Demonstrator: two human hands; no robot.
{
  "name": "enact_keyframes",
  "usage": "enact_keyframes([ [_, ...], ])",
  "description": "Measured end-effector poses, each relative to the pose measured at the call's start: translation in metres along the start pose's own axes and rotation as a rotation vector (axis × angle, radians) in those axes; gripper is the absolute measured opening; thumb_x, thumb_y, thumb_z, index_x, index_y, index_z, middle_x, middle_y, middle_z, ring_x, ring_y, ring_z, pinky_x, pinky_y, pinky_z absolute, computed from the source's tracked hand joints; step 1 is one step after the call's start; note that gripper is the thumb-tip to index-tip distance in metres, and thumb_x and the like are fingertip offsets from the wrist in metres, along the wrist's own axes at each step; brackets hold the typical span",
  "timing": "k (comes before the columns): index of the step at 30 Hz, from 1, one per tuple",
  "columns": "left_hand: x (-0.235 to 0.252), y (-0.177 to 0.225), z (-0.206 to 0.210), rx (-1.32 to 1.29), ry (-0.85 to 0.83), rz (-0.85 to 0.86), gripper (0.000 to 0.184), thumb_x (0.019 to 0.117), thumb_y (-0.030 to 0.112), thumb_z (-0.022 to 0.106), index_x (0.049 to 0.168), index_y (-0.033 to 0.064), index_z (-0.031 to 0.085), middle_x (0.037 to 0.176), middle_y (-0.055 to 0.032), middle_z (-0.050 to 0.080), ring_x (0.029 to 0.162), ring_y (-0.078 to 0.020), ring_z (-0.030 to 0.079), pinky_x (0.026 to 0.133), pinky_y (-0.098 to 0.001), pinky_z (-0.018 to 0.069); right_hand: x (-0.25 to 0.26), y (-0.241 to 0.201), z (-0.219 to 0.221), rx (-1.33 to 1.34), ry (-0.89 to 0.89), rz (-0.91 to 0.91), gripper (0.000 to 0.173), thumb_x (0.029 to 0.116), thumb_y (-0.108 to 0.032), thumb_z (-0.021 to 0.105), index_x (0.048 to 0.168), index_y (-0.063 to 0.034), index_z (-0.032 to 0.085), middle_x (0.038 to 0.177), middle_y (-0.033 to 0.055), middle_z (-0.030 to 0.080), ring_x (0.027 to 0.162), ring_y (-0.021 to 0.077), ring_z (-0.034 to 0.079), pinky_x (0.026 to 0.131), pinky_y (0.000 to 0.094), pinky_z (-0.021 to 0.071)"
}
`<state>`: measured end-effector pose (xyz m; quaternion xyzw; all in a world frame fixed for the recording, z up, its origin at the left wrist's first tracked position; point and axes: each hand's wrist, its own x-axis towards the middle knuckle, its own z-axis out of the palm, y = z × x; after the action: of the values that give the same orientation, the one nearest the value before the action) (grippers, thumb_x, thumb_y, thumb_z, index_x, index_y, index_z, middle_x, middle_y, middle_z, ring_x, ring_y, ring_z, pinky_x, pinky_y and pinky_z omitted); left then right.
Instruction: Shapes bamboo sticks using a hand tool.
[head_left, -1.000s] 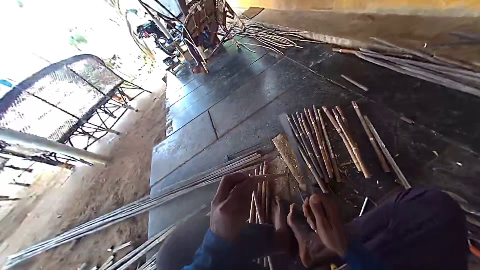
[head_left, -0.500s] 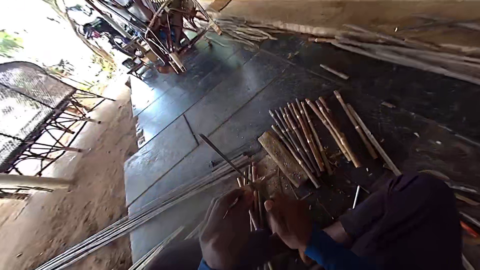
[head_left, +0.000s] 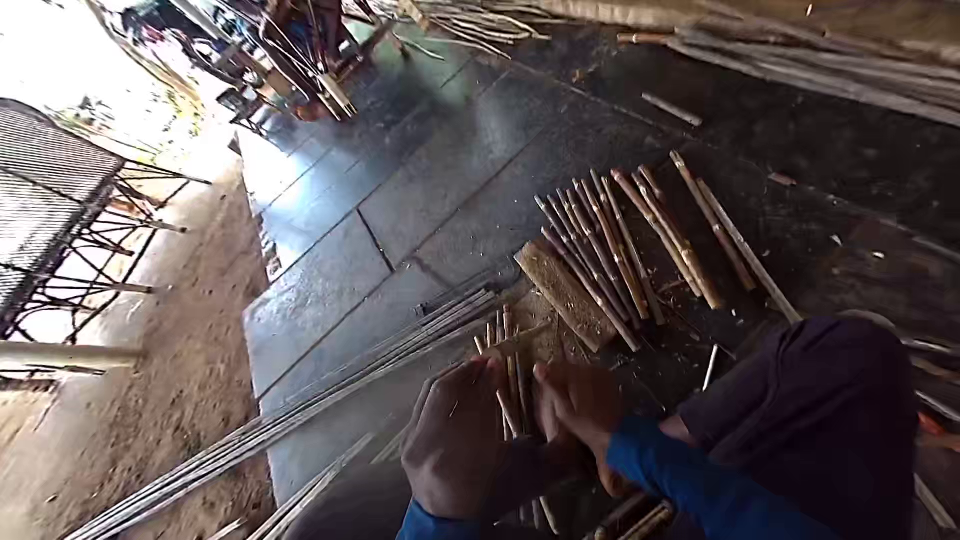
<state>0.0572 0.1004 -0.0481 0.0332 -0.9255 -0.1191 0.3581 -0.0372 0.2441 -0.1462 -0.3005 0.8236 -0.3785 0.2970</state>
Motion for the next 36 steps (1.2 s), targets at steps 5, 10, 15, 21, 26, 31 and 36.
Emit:
enact_keyframes([
  [5, 0.007, -0.004, 0.0, 0.029, 0.019, -0.008, 0.01, 0.0918, 0.006, 0.073, 0.098, 0.0044, 0.081, 0.099, -0.0124, 0.075, 0.094, -0.0175, 0.073, 0.084, -0.0304, 0.0621, 0.003, -0.008, -0.011, -0.029, 0.045, -0.119, 0.076, 0.1055, -0.065, 0.012, 0.1, -0.0093, 0.064, 0.073, 0.0099, 0.064, 0.075, 0.0299, 0.069, 0.065, 0.0521, 0.0551],
  [10, 0.002, 0.004, 0.005, -0.029, 0.029, 0.026, 0.009, 0.0907, 0.006, 0.075, 0.096, 0.0043, 0.081, 0.096, -0.0114, 0.075, 0.093, -0.0173, 0.074, 0.085, -0.0304, 0.0632, 0.017, 0.034, 0.004, 0.025, -0.082, 0.064, 0.078, 0.1043, -0.068, 0.019, 0.115, -0.007, 0.066, 0.095, 0.0181, 0.071, 0.096, 0.0376, 0.07, 0.085, 0.0619, 0.0542],
  [15, -0.004, 0.007, 0.003, -0.006, 0.037, 0.011, 0.007, 0.0885, 0.009, 0.078, 0.093, 0.0046, 0.082, 0.093, -0.0116, 0.075, 0.089, -0.016, 0.074, 0.08, -0.0289, 0.0628, 0.002, 0.055, 0.016, 0.048, -0.148, 0.091, 0.08, 0.1056, -0.065, 0.018, 0.115, -0.0049, 0.069, 0.101, 0.0192, 0.072, 0.101, 0.0376, 0.071, 0.088, 0.0619, 0.0539],
  [21, 0.001, 0.008, 0.004, -0.018, 0.038, -0.044, 0.006, 0.089, 0.008, 0.077, 0.093, 0.0042, 0.081, 0.097, -0.012, 0.074, 0.092, -0.0175, 0.073, 0.082, -0.0299, 0.0626, -0.003, 0.063, 0.03, 0.113, -0.062, -0.032, 0.074, 0.1066, -0.062, 0.017, 0.11, -0.009, 0.068, 0.091, 0.0142, 0.071, 0.09, 0.0319, 0.071, 0.08, 0.0569, 0.0562],
  [26, 0.005, -0.003, 0.009, -0.065, 0.032, -0.118, 0.01, 0.0893, 0.01, 0.077, 0.096, 0.003, 0.078, 0.116, -0.017, 0.073, 0.11, -0.0241, 0.072, 0.093, -0.0376, 0.0624, 0.01, 0.064, 0.033, 0.013, -0.144, 0.056, 0.076, 0.1058, -0.063, 0.014, 0.107, -0.0079, 0.066, 0.093, 0.0145, 0.07, 0.092, 0.0319, 0.071, 0.08, 0.0552, 0.0563],
  [31, 0.01, -0.002, 0.014, -0.177, 0.069, -0.012, 0.019, 0.0884, 0.017, 0.082, 0.099, 0.0099, 0.068, 0.106, -0.0088, 0.077, 0.1, -0.02, 0.076, 0.083, -0.0327, 0.0662, 0.03, 0.087, 0.034, 0.282, -0.085, 0.27, 0.077, 0.1069, -0.062, 0.02, 0.102, -0.0041, 0.07, 0.093, 0.0173, 0.069, 0.092, 0.0328, 0.068, 0.084, 0.0564, 0.0536],
  [36, 0.034, 0.046, 0.075, -0.278, -0.171, 0.466, 0.009, 0.0976, 0.013, 0.069, 0.104, 0.0093, 0.074, 0.116, -0.0092, 0.075, 0.113, -0.0237, 0.071, 0.096, -0.0395, 0.06, -0.015, 0.075, -0.069, 0.736, 0.429, -0.084, 0.065, 0.1081, -0.06, 0.024, 0.107, -0.0084, 0.063, 0.064, -0.0008, 0.052, 0.049, 0.01, 0.049, 0.045, 0.0322, 0.0477],
])
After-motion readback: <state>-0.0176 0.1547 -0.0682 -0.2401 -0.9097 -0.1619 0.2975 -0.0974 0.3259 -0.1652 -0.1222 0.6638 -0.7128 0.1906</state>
